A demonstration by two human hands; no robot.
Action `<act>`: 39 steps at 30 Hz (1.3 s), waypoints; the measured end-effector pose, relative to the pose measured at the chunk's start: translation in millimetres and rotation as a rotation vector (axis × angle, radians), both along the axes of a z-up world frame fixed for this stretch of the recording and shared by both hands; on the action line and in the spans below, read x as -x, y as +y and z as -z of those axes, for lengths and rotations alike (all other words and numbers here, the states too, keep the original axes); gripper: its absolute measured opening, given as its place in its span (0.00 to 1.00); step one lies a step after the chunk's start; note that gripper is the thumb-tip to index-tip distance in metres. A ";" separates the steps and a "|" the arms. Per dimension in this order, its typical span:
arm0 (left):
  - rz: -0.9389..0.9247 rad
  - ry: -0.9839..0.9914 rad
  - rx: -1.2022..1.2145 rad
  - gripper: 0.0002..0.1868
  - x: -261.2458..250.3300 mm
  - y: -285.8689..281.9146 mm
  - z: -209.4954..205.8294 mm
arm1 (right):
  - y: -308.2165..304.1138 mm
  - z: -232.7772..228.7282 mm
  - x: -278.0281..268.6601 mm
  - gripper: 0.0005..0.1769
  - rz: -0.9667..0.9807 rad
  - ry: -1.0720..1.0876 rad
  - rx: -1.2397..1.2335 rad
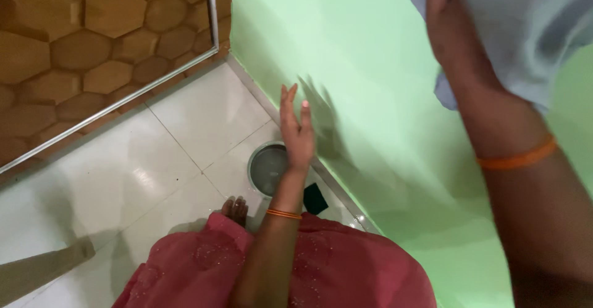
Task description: The person wipes a light green wall with a cloth, repeatedly dipping the cloth into a metal bowl of water on the floor. The person cleans the wall in sections, moving from the upper area down to the baseboard.
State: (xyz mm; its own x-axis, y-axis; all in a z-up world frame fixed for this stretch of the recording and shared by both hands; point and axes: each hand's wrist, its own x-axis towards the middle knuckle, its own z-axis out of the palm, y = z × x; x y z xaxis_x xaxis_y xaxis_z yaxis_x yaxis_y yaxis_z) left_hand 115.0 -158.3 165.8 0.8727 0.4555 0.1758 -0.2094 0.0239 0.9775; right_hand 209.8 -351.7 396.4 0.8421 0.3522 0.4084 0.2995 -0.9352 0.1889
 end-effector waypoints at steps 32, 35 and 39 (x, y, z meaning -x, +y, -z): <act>0.047 -0.233 0.167 0.21 29.0 -28.4 -100.1 | -69.2 -79.5 88.6 0.30 0.233 -0.168 -0.006; 0.084 -0.261 0.064 0.20 46.6 -24.0 -130.7 | -101.5 -110.9 117.5 0.31 0.393 -0.279 -0.038; 0.182 -0.234 -0.006 0.21 63.4 -32.4 -155.1 | -114.0 -71.2 150.9 0.32 0.577 -0.330 -0.093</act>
